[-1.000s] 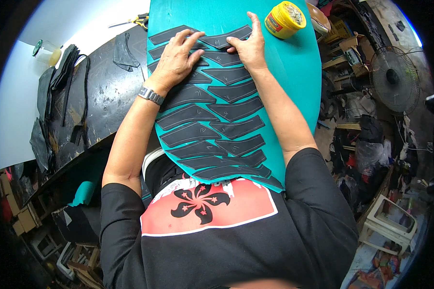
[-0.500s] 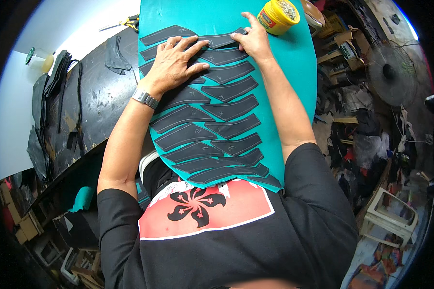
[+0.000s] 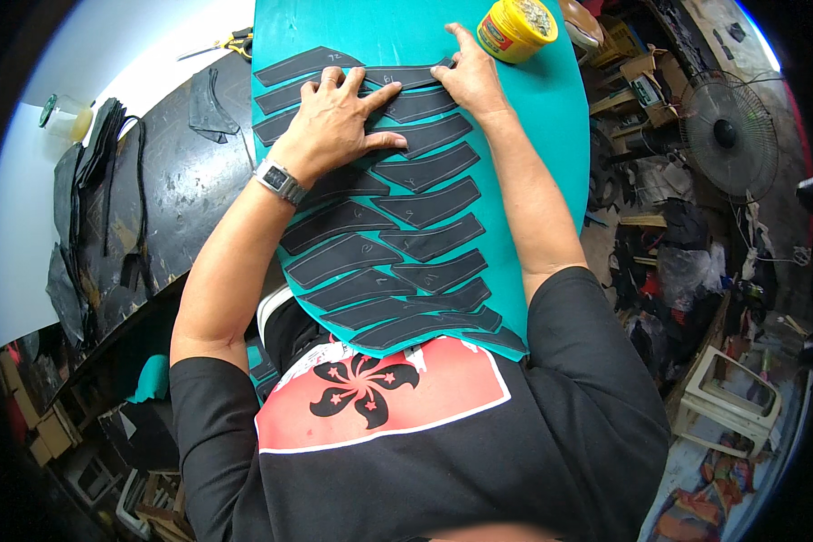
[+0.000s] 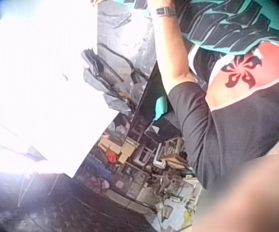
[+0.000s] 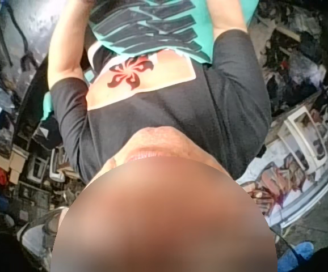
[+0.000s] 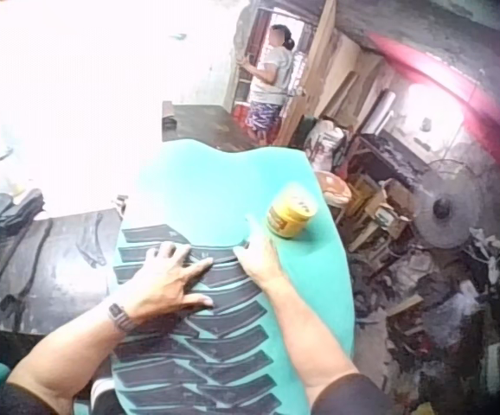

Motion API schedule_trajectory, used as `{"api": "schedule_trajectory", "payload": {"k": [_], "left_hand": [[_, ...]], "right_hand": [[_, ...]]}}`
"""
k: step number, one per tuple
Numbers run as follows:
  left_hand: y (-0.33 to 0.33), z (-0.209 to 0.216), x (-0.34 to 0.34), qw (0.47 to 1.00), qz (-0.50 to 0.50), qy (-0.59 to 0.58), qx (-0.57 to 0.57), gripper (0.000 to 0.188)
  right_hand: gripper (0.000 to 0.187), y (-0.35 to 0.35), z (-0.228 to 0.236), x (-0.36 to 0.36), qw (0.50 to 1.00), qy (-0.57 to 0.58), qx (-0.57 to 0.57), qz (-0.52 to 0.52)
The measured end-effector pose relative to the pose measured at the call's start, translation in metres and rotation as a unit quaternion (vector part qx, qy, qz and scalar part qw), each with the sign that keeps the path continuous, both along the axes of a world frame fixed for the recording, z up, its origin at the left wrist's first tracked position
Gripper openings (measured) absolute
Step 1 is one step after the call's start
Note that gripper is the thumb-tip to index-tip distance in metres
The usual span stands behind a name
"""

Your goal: The person arranges black rubber pieces in a staggered pattern on a teal board. They repeatedly pick up individual pieces, place them in sequence, and adjust alignment by hand.

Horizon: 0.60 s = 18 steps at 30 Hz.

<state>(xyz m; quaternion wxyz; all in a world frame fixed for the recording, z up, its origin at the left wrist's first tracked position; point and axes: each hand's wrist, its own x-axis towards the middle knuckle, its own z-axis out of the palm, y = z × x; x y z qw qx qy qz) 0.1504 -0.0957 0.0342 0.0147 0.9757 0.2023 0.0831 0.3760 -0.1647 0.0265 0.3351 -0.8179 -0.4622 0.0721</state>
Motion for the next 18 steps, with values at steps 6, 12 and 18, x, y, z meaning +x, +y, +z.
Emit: {"api": "schedule_trajectory", "payload": {"k": [6,12,18], "left_hand": [[-0.002,0.006,0.002,1.0,0.006,0.021,-0.013,0.081],[-0.002,0.008,0.002,0.999,0.005,0.022,-0.03,0.081],[0.006,0.004,0.002,0.999,0.018,-0.004,-0.026,0.071]], "right_hand": [[0.076,0.0,0.004,0.003,0.999,-0.031,-0.03,0.012],[0.077,-0.019,0.018,0.016,0.981,-0.179,-0.02,-0.076],[0.079,-0.039,-0.012,-0.053,0.951,-0.179,-0.03,0.252]]}}
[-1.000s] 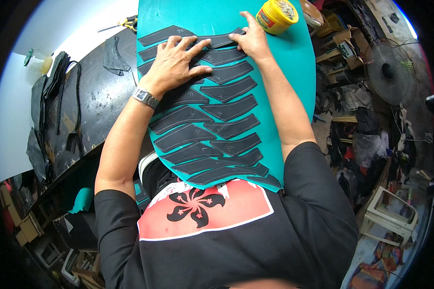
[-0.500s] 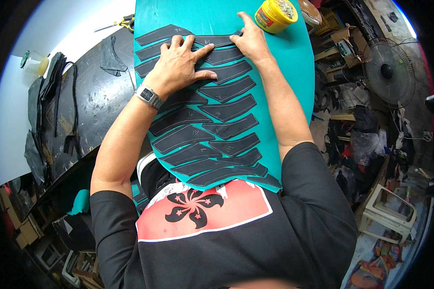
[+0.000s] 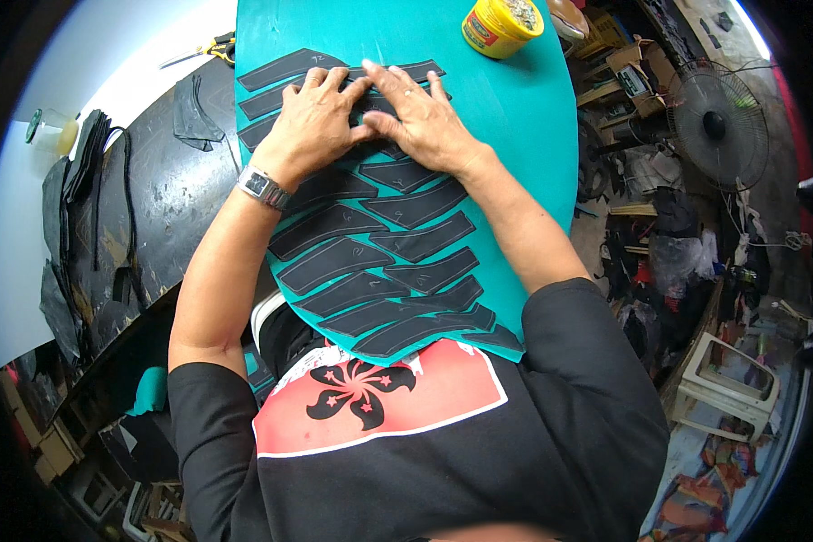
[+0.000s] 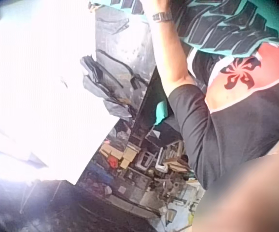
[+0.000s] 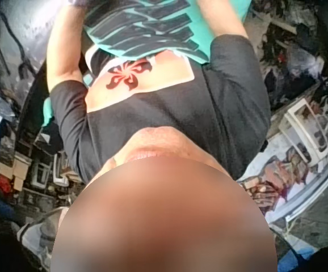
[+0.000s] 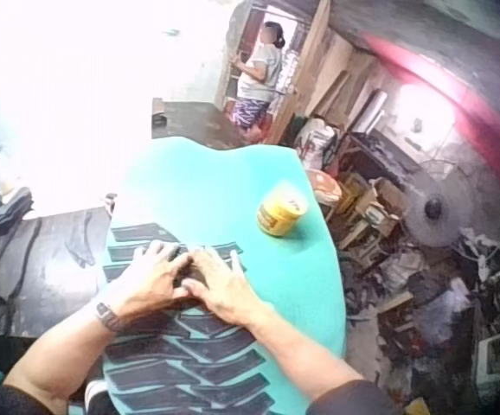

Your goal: The person arranges black rubber pieces in a staggered pattern on a teal board. They repeatedly pick up individual pieces, place them in sequence, and adjust alignment by hand.

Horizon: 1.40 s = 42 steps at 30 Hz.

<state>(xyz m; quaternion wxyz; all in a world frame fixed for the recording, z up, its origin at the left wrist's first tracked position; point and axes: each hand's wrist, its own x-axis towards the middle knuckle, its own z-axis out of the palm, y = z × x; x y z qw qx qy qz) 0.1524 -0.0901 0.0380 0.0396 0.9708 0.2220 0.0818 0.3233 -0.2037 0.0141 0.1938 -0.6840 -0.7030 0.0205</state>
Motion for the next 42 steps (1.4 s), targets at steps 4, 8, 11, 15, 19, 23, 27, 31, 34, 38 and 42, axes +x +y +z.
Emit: {"api": "schedule_trajectory", "payload": {"k": [4,8,11,15,19,23,27,31,34,38,42], "left_hand": [[0.004,-0.001,-0.006,1.0,0.005,-0.029,-0.007,0.064],[0.006,-0.003,-0.001,0.999,0.022,-0.04,-0.009,0.063],[0.009,-0.01,0.007,0.999,-0.018,-0.022,0.047,0.066],[0.018,-0.023,0.008,0.996,-0.093,-0.001,-0.013,0.069],[0.023,-0.03,-0.001,0.992,-0.105,-0.042,-0.051,0.072],[0.019,-0.018,-0.011,0.991,-0.107,-0.019,-0.077,0.069],[0.028,-0.001,-0.062,0.964,-0.031,-0.167,-0.207,0.058],[0.048,-0.005,-0.132,0.916,0.201,-0.327,-0.117,0.053],[0.059,-0.016,-0.158,0.885,0.305,-0.319,-0.15,0.079],[0.065,-0.025,-0.165,0.882,0.292,-0.329,-0.171,0.087],[0.064,-0.024,-0.167,0.875,0.296,-0.334,-0.188,0.084]], "right_hand": [[0.082,-0.012,-0.003,0.015,0.995,-0.035,-0.032,-0.093],[0.084,-0.016,0.0,0.027,0.983,-0.083,-0.035,-0.162],[0.084,-0.009,-0.002,0.01,0.979,-0.14,-0.028,-0.143],[0.083,-0.001,-0.005,-0.008,0.999,0.005,0.006,-0.042],[0.082,-0.002,-0.005,-0.001,0.999,0.008,0.002,-0.037],[0.084,0.009,0.004,-0.007,0.997,-0.035,-0.025,-0.069],[0.08,0.035,0.029,-0.013,0.995,0.053,0.02,-0.079],[0.07,0.077,0.038,-0.058,0.976,0.189,0.101,0.05],[0.068,0.126,0.033,-0.118,0.952,0.251,0.075,0.161],[0.064,0.172,0.028,-0.179,0.982,0.087,0.109,0.13],[0.063,0.19,0.027,-0.183,0.989,0.079,0.038,0.122]]}}
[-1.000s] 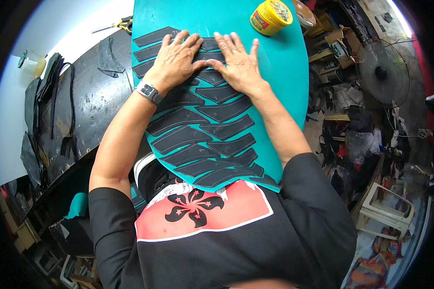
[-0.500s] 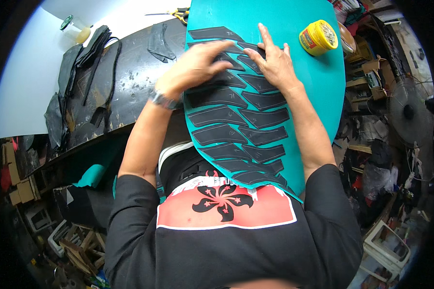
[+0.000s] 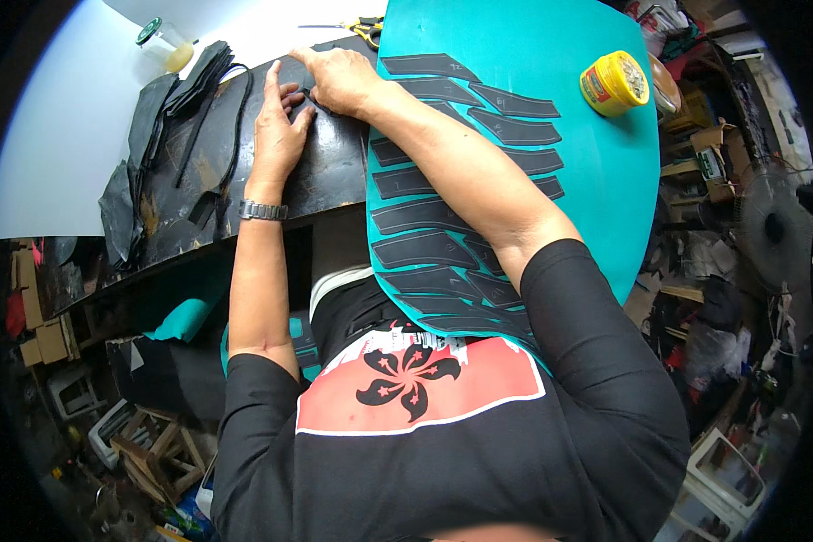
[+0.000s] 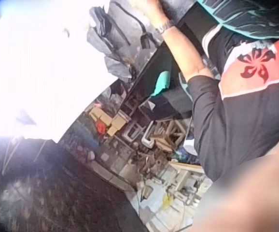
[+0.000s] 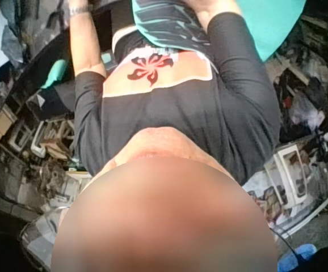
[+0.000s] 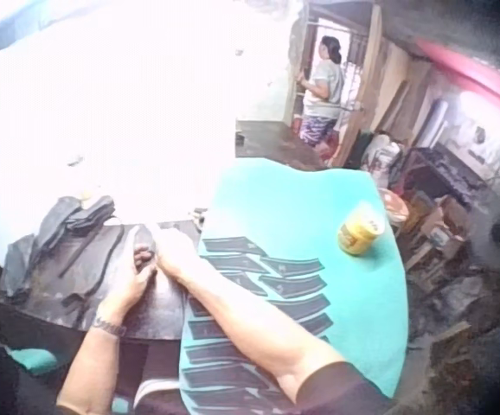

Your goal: The person arranges black rubber pieces in a staggered pattern on a teal board. They repeatedly pick up individual pieces, place them in sequence, and adjust alignment by hand.

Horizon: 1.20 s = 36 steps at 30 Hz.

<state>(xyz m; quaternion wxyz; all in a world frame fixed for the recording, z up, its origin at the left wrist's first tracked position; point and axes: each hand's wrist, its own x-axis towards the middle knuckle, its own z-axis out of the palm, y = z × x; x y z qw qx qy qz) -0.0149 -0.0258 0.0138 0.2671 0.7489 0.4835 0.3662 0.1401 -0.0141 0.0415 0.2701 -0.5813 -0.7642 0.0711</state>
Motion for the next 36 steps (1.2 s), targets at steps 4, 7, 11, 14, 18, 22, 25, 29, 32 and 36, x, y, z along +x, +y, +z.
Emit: {"api": "schedule_trajectory", "payload": {"k": [4,7,11,14,18,22,25,29,32,36], "left_hand": [[-0.003,0.001,0.003,1.0,-0.008,-0.001,0.019,0.08],[-0.004,0.0,0.006,0.998,-0.035,-0.009,0.047,0.08],[-0.004,-0.002,0.005,0.998,-0.044,0.018,0.049,0.079],[-0.004,-0.003,0.003,0.996,-0.047,0.021,0.07,0.079],[-0.006,-0.003,0.005,0.997,-0.034,0.017,0.064,0.077],[-0.008,-0.004,0.004,0.997,-0.019,0.029,0.067,0.077],[-0.006,-0.006,0.004,0.997,-0.011,0.042,0.068,0.077],[-0.006,-0.009,0.005,0.997,-0.002,0.03,0.072,0.077],[-0.009,-0.007,0.003,0.991,-0.039,0.076,0.105,0.083],[-0.01,-0.004,0.002,0.976,-0.061,0.143,0.155,0.061]], "right_hand": [[0.06,0.004,-0.009,0.012,0.999,0.043,0.016,0.003],[0.061,0.008,-0.017,0.019,0.995,0.095,-0.019,0.026],[0.062,0.008,-0.017,0.023,0.989,0.131,-0.027,0.064],[0.066,0.002,-0.014,0.019,0.994,0.097,-0.008,0.054],[0.077,-0.008,-0.01,0.01,0.998,0.058,0.006,0.022],[0.074,-0.013,-0.008,0.005,0.999,0.039,0.02,0.012],[0.065,-0.018,-0.012,-0.003,0.995,0.016,0.094,0.012],[0.058,-0.019,-0.02,-0.009,0.988,0.001,0.153,-0.01],[0.064,-0.009,-0.019,0.002,0.974,0.18,0.111,-0.079],[0.073,-0.005,-0.018,0.02,0.936,0.327,0.089,-0.093]]}}
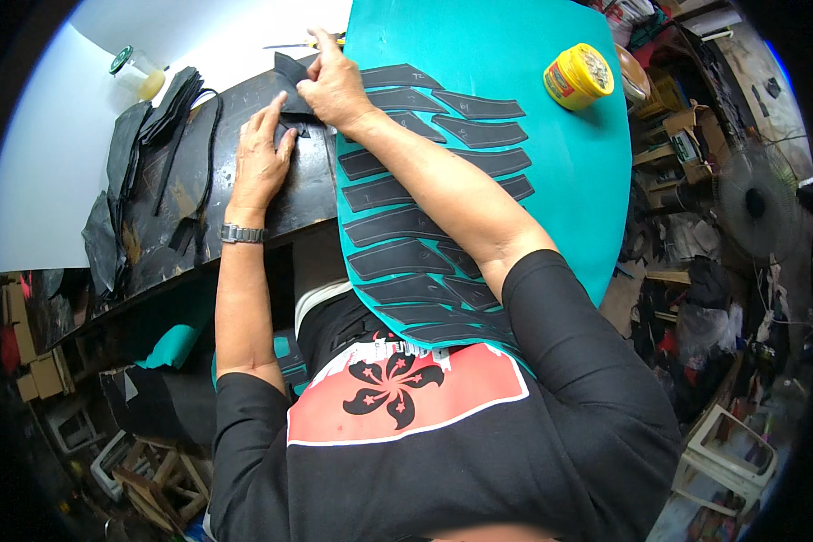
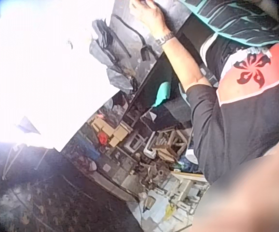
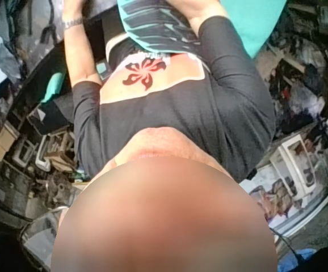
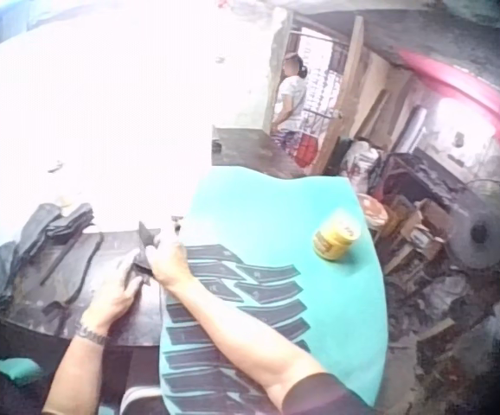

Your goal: The person arranges black rubber pieces in a staggered pattern on a teal board. They repeatedly pick up individual pieces, place them in sequence, and adjust alignment by hand.

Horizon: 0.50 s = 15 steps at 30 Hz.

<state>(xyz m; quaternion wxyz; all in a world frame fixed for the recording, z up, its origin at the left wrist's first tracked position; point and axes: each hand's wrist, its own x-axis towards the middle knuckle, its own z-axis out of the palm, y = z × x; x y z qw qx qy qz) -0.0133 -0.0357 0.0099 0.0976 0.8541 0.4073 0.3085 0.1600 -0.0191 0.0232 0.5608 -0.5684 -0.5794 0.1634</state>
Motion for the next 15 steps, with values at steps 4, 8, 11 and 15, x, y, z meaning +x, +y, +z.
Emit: {"api": "schedule_trajectory", "payload": {"k": [4,8,11,15], "left_hand": [[0.003,-0.004,-0.001,1.0,-0.002,0.017,0.005,0.037],[0.006,-0.002,-0.002,1.0,-0.005,0.021,-0.017,0.034],[0.009,0.012,0.006,0.997,0.02,-0.053,-0.048,0.029],[-0.001,0.033,0.044,0.975,-0.057,-0.185,-0.111,0.03]], "right_hand": [[0.073,-0.008,0.001,-0.001,0.998,-0.056,0.022,0.013],[0.072,-0.015,0.018,0.01,0.98,0.174,0.072,0.064],[0.069,-0.03,0.03,0.035,0.933,0.329,0.084,0.123],[0.076,-0.067,0.034,0.057,0.951,0.252,0.065,0.164]]}}
